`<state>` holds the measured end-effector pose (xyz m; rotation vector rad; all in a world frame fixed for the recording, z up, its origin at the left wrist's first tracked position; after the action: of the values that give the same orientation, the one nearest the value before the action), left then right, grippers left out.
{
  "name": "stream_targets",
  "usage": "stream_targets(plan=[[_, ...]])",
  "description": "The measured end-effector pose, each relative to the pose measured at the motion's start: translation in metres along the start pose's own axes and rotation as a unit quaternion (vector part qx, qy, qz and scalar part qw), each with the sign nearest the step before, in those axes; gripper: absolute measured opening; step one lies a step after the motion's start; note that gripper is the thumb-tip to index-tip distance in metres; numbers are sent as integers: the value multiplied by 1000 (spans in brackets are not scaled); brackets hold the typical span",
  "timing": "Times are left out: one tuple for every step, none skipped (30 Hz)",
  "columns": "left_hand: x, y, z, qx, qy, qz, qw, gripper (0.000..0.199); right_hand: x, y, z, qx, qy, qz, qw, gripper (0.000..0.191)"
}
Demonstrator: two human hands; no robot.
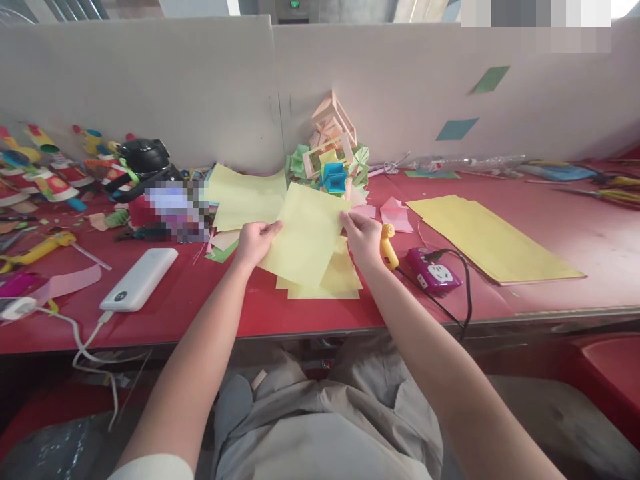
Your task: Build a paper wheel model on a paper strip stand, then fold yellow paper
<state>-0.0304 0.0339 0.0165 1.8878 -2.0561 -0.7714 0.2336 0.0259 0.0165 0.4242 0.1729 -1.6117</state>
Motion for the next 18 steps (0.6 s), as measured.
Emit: stream_targets(plan=[[-1,0,2,15,3,17,1000,53,0,0,1,-3,3,0,1000,45],[-1,0,4,43,5,40,998,50,1,0,2,-10,5,-2,1000,44],[-2,-2,7,74,4,67,995,49,1,0,2,-18,6,-6,1000,43],[-3,-3,9,105,1,94,990,50,2,1,2,-24,6,-11,1000,42],[-3,-4,11,128,-2,115,985,53,2,2,3,-30,6,-15,999,41],[-4,-4,13,139,-5,125,982,55,2,2,3,-34,4,-18,999,41],[-5,-3,14,136,-6,123,983,54,2,2,2,-37,4,-18,999,41],[-5,-1,16,119,-6,108,987,51,2,2,2,-40,4,-17,999,41],[-5,3,18,89,-2,83,993,48,2,1,2,-45,5,-15,999,42],[-6,8,19,54,3,54,997,46,2,1,2,-49,6,-13,999,42],[-6,12,20,20,7,28,999,46,2,0,2,-51,9,-13,999,43],[-6,16,20,-6,9,9,1000,46,2,-1,3,-51,11,-12,999,44],[-6,19,21,-19,6,0,1000,47,3,-1,3,-49,13,-11,999,45],[-6,22,21,-19,0,-2,1000,48,3,-2,4,-48,14,-9,999,45],[-7,24,21,-10,-9,1,1000,48,4,-2,4,-46,14,-7,999,46],[-7,25,20,0,-17,4,1000,49,5,-3,5,-45,14,-6,999,46],[-7,26,20,6,-21,8,1000,50,5,-3,5,-46,13,-5,999,47],[-7,27,20,12,-21,13,1000,53,6,-4,5,-49,10,-5,999,46]])
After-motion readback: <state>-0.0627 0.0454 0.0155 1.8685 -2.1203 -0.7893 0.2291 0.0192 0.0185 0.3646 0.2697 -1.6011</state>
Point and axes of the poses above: each hand's wrist, its own x-axis away from the middle knuckle, its own y-axis out of the back of the hand, z = x × y, the point moved 5 cm from there along -x, towards the middle knuckle, and after that the axes turned 13 degrees about z, right-handed, at the moved point
